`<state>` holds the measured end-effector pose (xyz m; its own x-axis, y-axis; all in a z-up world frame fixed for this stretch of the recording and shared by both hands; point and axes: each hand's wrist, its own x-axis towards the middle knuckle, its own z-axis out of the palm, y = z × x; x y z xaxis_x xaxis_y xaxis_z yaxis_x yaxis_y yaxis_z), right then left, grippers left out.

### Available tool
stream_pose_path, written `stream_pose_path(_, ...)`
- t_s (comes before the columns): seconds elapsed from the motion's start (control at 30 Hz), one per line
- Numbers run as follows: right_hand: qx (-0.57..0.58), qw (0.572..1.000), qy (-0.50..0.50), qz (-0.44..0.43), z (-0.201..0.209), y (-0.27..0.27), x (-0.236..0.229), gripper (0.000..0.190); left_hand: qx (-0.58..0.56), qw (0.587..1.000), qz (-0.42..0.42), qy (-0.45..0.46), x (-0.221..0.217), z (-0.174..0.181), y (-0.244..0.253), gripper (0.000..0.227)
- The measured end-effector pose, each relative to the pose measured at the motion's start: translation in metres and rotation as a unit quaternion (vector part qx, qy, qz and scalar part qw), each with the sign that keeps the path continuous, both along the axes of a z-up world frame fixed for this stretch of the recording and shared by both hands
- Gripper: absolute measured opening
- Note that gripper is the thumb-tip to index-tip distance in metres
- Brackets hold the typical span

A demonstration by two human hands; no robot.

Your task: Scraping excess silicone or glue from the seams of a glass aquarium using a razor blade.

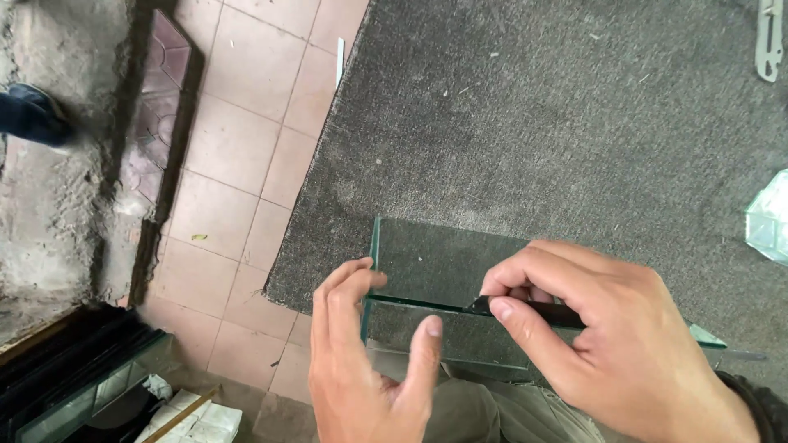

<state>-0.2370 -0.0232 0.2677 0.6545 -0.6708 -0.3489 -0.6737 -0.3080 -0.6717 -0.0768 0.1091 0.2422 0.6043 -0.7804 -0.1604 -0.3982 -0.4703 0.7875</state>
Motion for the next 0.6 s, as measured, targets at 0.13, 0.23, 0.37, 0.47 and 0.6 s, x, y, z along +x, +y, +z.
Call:
stream_pose_path(0.13,0.004,1.0,0.001,0.013,-0.005,0.002,-0.002,0.007,0.1,0.995,-0.005,0.018,0.002,0.002,-0.012,0.043)
stream_pose_path(0.23,0.006,1.0,-0.005,0.013,-0.007,-0.001,0.0,0.007,0.103,0.994,-0.01,0.036,0.004,0.007,-0.016,0.032)
stream_pose_path(0.37,0.017,1.0,0.006,-0.009,-0.009,-0.009,-0.004,0.004,0.063,0.997,-0.022,0.035,0.007,0.009,-0.016,0.038)
stream_pose_path(0.47,0.033,0.995,0.059,-0.075,-0.002,-0.02,-0.02,0.006,0.049,0.998,-0.023,0.011,0.006,0.008,-0.014,0.044)
stream_pose_path(0.6,0.04,0.987,0.074,-0.134,-0.001,-0.02,-0.047,0.012,0.033,0.999,-0.015,0.003,0.004,0.013,-0.017,0.039)
